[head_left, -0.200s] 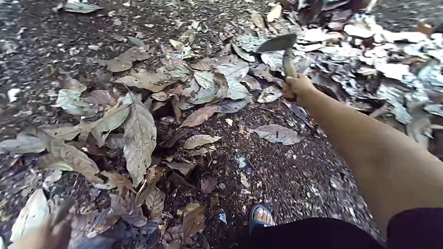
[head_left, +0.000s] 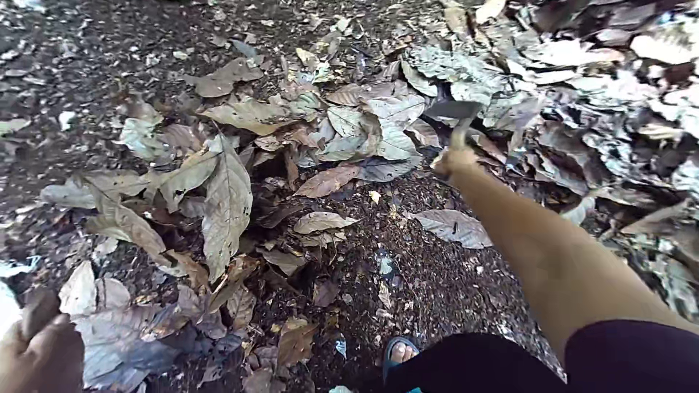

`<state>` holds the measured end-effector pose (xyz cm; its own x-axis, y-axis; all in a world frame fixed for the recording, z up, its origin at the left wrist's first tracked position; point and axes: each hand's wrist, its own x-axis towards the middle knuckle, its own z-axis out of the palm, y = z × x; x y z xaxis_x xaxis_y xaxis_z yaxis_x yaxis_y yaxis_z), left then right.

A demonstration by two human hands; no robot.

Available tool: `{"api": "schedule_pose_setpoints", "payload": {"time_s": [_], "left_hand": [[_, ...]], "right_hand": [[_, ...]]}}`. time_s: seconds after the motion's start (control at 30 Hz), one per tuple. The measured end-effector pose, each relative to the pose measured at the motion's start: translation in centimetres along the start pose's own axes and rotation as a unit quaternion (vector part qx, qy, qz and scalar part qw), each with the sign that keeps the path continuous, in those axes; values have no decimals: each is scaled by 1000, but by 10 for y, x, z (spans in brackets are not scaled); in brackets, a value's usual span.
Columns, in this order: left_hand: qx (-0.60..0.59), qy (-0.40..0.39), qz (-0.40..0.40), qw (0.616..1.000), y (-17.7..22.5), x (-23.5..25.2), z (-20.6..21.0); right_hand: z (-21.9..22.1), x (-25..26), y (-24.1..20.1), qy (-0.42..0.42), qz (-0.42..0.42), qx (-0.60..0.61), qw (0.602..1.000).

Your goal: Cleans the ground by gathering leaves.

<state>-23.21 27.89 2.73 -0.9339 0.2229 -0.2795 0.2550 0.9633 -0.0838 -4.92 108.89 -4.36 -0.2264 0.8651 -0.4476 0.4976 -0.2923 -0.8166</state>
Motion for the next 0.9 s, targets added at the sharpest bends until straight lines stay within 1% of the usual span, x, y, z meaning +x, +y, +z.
{"api": "schedule_pose_setpoints", "payload": {"time_s": [0.03, 0.07, 0.13, 0.17, 0.23, 0.27, 0.33, 0.37, 0.47, 0.57, 0.63, 0.73, 0.8, 0.83, 0.87, 0.9], "left_hand": [[-66, -105, -115, 986, 36, -1, -26], [-103, -129, -145, 976, 49, 0, -29], [-122, -132, -120, 976, 65, -5, -15], [-131, -144, -116, 974, 83, -8, -14], [-147, -157, -125, 968, 131, -10, -15], [-160, -159, -134, 965, 153, -12, -18], [-190, -139, -156, 959, 183, -17, -21], [-208, -119, -170, 956, 191, -21, -19], [-262, -51, -216, 939, 191, -36, -4], [-294, -17, -272, 916, 178, -59, 17], [-327, -10, -318, 890, 174, -78, 28], [-399, 29, -387, 831, 180, -109, 39], [-418, 30, -426, 802, 197, -128, 39], [-430, 25, -438, 789, 205, -136, 40], [-440, 26, -443, 781, 212, -144, 45], [-450, 24, -448, 772, 218, -150, 52]], "right_hand": [[14, -12, 20, -23, 4, 4, 1000], [21, -28, 40, -55, 12, 7, 998], [9, -72, 71, -138, 27, 3, 990], [-6, -96, 80, -187, 25, -18, 982], [-47, -132, 90, -268, -12, -93, 959], [-66, -143, 92, -287, -47, -138, 947], [-93, -151, 93, -286, -110, -196, 931], [-100, -148, 91, -276, -137, -203, 929], [-100, -111, 66, -229, -179, -168, 942], [-65, -39, 20, -183, -181, -121, 959], [-24, 12, -13, -158, -146, -43, 976], [52, 67, -48, -120, -58, 103, 986], [100, 71, -47, -121, -9, 131, 984], [122, 63, -34, -134, -4, 126, 983], [139, 49, -16, -157, -23, 103, 982], [146, 28, 4, -198, -50, 68, 977]]}}
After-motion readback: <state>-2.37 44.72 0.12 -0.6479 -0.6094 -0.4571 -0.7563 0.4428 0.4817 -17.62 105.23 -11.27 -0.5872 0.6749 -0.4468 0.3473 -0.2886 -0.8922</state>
